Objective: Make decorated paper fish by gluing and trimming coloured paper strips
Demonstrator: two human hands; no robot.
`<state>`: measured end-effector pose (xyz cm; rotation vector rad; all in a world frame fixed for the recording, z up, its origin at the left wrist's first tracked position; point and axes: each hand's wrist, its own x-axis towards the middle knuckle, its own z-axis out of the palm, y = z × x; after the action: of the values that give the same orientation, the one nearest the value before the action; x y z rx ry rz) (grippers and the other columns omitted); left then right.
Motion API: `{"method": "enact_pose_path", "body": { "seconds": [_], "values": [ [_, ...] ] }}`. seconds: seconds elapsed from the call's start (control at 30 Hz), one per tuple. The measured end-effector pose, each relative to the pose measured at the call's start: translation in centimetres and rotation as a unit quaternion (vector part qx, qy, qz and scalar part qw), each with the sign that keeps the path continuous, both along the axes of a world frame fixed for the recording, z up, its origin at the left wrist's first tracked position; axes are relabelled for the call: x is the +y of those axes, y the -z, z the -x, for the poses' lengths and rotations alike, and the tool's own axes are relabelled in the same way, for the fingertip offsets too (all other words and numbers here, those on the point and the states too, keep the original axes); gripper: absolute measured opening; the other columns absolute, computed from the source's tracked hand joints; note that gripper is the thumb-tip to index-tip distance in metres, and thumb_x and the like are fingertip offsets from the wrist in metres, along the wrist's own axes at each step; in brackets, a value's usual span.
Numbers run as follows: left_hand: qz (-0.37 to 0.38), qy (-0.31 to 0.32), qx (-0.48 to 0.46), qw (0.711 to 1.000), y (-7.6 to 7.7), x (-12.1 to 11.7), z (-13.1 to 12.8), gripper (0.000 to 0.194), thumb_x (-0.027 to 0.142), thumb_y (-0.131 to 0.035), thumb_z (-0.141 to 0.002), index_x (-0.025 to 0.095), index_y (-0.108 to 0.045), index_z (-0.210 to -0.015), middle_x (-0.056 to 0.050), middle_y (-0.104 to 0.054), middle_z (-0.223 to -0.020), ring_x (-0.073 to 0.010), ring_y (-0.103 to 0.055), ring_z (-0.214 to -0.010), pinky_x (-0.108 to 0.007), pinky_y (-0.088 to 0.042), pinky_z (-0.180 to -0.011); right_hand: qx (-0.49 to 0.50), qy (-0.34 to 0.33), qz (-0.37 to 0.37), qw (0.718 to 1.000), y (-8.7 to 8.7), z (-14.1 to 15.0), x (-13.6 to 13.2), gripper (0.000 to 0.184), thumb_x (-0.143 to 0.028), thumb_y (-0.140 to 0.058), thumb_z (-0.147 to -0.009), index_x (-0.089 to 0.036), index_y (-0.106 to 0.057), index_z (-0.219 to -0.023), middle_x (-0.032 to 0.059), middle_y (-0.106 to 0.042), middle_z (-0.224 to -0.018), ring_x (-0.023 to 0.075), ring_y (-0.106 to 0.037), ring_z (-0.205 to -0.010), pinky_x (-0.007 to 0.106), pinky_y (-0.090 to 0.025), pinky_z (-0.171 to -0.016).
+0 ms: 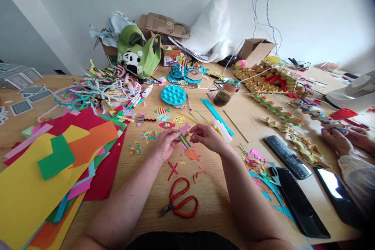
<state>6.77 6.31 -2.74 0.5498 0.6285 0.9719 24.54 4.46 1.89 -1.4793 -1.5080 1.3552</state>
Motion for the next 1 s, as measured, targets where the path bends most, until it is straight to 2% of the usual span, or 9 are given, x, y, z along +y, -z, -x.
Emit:
{"method": "enact_pose_path", "body": {
  "seconds": [0.13, 0.43, 0.73, 1.0],
  "values": [
    [-0.014, 0.002, 0.011, 1.0, 0.0, -0.1, -0.1, 0.015, 0.02, -0.078, -0.061, 0.014, -0.066, -0.067, -0.005, -0.071, -0.075, -0.0209, -0.068, -0.082, -0.034, -0.05, -0.081, 0.016, 0.025, -0.012, 0.999, 0.2, 0.1, 0.0, 0.018, -0.025, -0.065, -0.071, -0.018, -0.057, -0.085, -0.0001, -0.067, -0.066, 0.0136, -0.063, -0.062, 0.028, -0.049, -0.061],
    [-0.034, 0.012, 0.032, 0.999, 0.2, -0.1, -0.2, 0.015, 0.023, -0.078, -0.061, 0.014, -0.067, -0.067, -0.006, -0.071, -0.076, -0.0197, -0.068, -0.081, -0.031, -0.05, -0.079, 0.027, 0.028, -0.012, 0.999, 0.7, 0.2, 0.1, 0.023, -0.031, -0.069, -0.07, -0.018, -0.055, -0.084, 0.0011, -0.068, -0.067, 0.0145, -0.064, -0.063, 0.028, -0.049, -0.061],
    [-0.003, -0.068, 0.006, 0.998, 0.2, 0.3, 0.0, 0.018, 0.023, -0.08, -0.058, 0.016, -0.066, -0.066, -0.007, -0.072, -0.073, -0.0247, -0.07, -0.085, -0.04, -0.049, -0.09, -0.002, 0.056, -0.028, 0.998, 0.1, -1.1, 0.2, 0.019, -0.026, -0.066, -0.067, -0.02, -0.056, -0.083, -0.0002, -0.069, -0.064, 0.0151, -0.065, -0.062, 0.027, -0.049, -0.059],
    [0.011, -0.111, -0.028, 0.993, 0.5, 0.9, 0.3, 0.012, 0.019, -0.076, -0.061, 0.016, -0.067, -0.07, -0.008, -0.073, -0.08, -0.023, -0.069, -0.09, -0.038, -0.05, -0.091, 0.039, 0.112, -0.037, 0.992, 0.0, -1.8, 0.5, 0.023, -0.032, -0.071, -0.064, -0.021, -0.058, -0.079, -0.0011, -0.067, -0.063, 0.0152, -0.063, -0.061, 0.029, -0.049, -0.059]
  ]
}}
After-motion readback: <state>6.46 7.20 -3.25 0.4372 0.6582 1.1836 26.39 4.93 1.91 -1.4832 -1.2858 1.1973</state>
